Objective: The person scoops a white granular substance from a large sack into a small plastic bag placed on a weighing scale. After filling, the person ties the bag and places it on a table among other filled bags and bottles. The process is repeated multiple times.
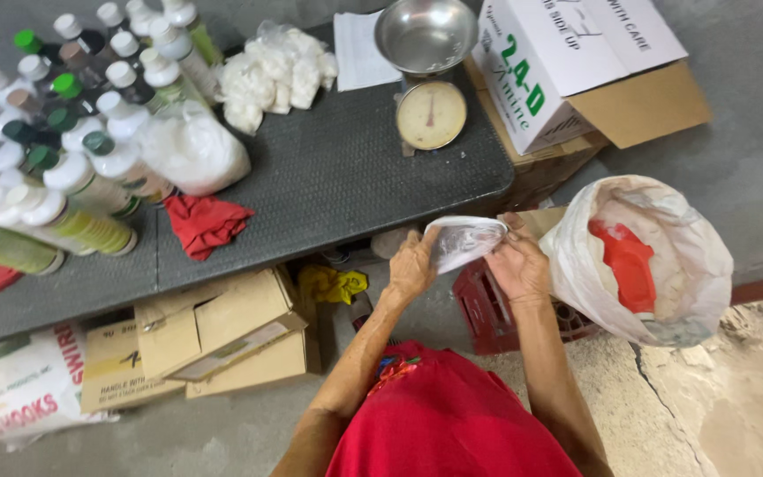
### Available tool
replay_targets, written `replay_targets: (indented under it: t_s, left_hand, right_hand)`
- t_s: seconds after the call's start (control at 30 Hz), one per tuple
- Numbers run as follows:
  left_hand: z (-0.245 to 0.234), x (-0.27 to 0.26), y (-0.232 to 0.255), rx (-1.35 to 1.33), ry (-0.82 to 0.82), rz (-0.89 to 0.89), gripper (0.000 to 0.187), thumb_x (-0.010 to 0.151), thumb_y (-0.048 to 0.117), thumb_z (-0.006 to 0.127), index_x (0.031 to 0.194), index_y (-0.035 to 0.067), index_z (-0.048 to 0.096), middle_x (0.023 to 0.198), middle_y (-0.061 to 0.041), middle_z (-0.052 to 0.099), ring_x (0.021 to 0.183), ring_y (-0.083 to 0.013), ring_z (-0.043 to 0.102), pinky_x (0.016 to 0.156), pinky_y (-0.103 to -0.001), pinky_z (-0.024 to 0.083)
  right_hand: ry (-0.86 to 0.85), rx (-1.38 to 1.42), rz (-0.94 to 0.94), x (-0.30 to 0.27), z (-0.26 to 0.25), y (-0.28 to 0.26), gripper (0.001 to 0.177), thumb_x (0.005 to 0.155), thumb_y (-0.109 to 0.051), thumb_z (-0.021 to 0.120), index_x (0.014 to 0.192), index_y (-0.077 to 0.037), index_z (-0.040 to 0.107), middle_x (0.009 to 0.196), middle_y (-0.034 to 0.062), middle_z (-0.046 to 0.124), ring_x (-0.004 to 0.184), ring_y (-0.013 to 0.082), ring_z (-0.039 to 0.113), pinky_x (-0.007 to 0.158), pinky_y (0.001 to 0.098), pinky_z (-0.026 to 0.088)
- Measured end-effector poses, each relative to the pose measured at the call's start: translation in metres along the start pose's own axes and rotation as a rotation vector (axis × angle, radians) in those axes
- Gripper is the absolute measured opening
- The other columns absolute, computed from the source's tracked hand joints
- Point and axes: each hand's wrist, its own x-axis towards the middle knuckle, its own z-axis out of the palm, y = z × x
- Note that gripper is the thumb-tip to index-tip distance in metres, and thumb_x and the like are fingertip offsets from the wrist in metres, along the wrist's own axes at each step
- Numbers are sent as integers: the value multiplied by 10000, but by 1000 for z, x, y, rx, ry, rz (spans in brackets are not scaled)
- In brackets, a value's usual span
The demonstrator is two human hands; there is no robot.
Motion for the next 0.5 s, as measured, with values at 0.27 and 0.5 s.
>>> replay_targets:
  t_s: [0.27, 0.5]
  left_hand:
    - [14, 14, -17, -134, 229, 6, 620, 808, -100, 562, 1386, 126, 566, 1026, -183, 618, 925, -395, 632, 787, -514, 539]
    - [38, 40, -18, -931, -71, -302, 445, 905, -66, 461, 1183, 73, 779, 1033, -106, 730, 766, -119, 590, 732, -291, 531]
  right_hand:
    - [-40, -1356, -236, -1, -33, 4, 259, 878, 61, 675, 1106, -35, 751, 1074, 127, 650, 979, 242, 638, 890, 396, 527]
    - [31, -1988, -244, 19, -34, 14, 747, 813, -4, 731, 1481, -2, 396, 1187, 266, 487, 1106, 435, 588, 988, 479, 498]
